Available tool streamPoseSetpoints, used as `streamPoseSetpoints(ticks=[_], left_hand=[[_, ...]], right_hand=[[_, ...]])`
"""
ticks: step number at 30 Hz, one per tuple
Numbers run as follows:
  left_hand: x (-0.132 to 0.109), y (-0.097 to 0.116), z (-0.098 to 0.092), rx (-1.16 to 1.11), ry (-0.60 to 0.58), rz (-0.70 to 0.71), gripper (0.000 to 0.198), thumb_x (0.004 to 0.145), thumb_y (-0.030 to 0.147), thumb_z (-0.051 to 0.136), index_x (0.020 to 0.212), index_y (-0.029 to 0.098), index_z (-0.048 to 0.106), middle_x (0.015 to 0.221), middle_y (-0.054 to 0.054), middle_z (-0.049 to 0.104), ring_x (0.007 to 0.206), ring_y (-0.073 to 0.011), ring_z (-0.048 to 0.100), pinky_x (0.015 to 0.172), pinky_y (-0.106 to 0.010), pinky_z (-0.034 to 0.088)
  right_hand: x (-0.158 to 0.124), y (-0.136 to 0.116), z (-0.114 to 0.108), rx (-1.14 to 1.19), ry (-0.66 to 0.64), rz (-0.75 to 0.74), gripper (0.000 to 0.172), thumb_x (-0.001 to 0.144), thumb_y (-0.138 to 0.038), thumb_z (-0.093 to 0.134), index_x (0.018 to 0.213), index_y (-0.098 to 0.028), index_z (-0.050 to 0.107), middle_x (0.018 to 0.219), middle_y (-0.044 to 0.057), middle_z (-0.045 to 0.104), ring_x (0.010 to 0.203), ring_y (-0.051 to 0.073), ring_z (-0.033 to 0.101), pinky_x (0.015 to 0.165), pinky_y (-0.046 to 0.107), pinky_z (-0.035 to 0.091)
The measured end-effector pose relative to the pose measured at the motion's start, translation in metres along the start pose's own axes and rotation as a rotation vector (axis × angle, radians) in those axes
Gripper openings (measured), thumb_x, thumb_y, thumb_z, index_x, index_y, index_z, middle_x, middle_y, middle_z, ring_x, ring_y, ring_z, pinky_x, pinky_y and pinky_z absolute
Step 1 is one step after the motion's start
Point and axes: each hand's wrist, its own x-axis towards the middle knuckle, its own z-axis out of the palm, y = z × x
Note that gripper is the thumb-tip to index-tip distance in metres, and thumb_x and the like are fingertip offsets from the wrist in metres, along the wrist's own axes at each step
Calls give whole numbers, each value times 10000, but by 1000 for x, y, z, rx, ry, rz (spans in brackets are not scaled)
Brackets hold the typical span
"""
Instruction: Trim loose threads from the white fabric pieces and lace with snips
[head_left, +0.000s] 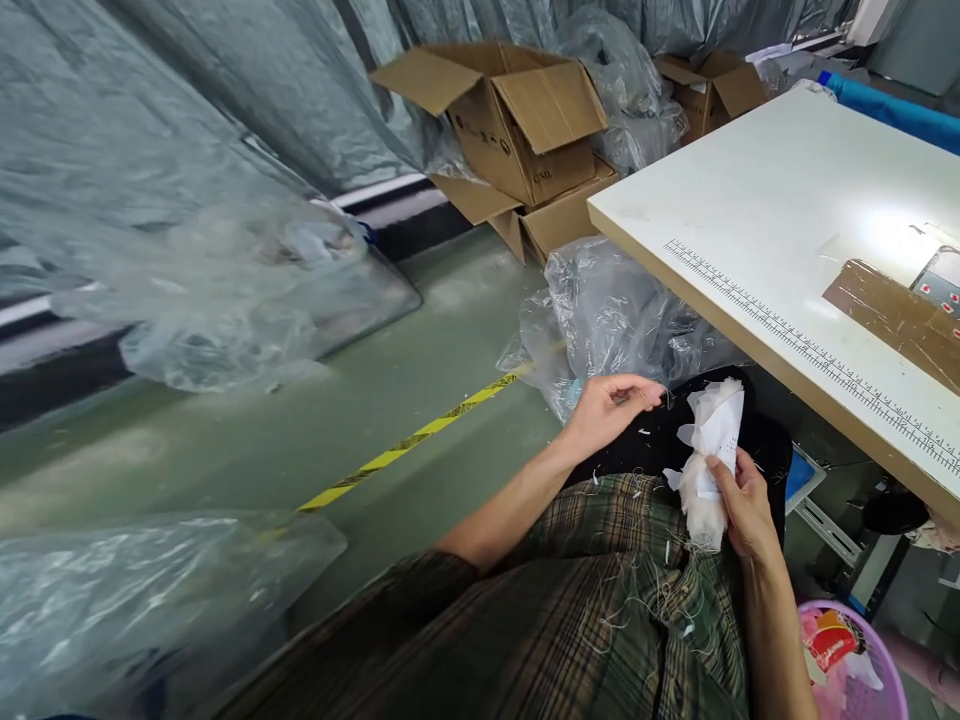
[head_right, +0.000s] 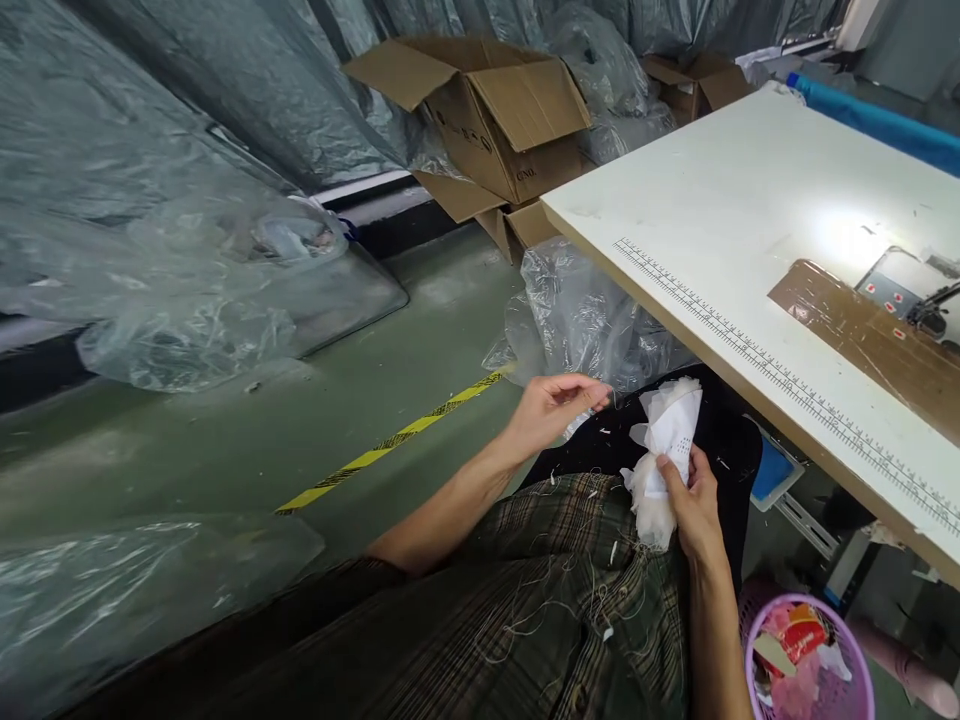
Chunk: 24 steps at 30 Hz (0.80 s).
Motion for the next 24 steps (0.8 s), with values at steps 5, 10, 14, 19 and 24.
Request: streamPoseSetpoints(ticks=[5, 10, 14, 19, 24], left_hand=[[5, -38, -47, 414, -113, -92, 410, 905, 504, 514, 928, 162, 737, 982, -113, 762, 977, -245, 691, 902, -329, 502], [-23, -82, -74, 762, -172, -288, 438, 807, 316, 636, 1195, 113, 655, 1394, -244, 567, 1309, -400, 519, 1040, -478, 426], [-39, -95, -51, 804, -320, -265, 550, 889, 235, 500, 1423, 104, 471, 1579, -218, 343, 1466, -339, 344, 1157, -464, 346], [-35, -83, -32, 720, -314, -175, 656, 901, 225, 502, 1524, 147, 311, 1643, -196, 182, 1492, -355, 279, 1181, -478, 331], [-2, -18, -37, 643, 138, 295, 777, 970, 527, 446, 1577, 244, 52, 1641, -176, 167, 1509, -314, 244, 1197, -510, 306]], right_hand=[[-3, -10, -4, -101, 5, 19, 563, 659, -510, 793, 1083, -167, 649, 1028, 97, 751, 827, 234, 709, 690, 347, 585], [-1, -71, 14, -341, -208, -177, 556, 674, -513, 798, 1100, -177, 677, 985, 79, 756, 852, 242, 698, 697, 355, 582], [11, -160, 48, -541, -267, -461, 712, 730, -601, 735, 1267, -149, 617, 1168, 138, 710, 994, 279, 681, 825, 445, 577], [37, -231, 74, -710, 15, -706, 942, 850, -633, 616, 1556, -126, 253, 1552, 238, 366, 1335, 336, 484, 975, 514, 497], [45, -239, 43, -902, 197, -631, 756, 908, -551, 543, 1521, -154, 344, 1516, 224, 412, 1278, 358, 531, 959, 542, 510]])
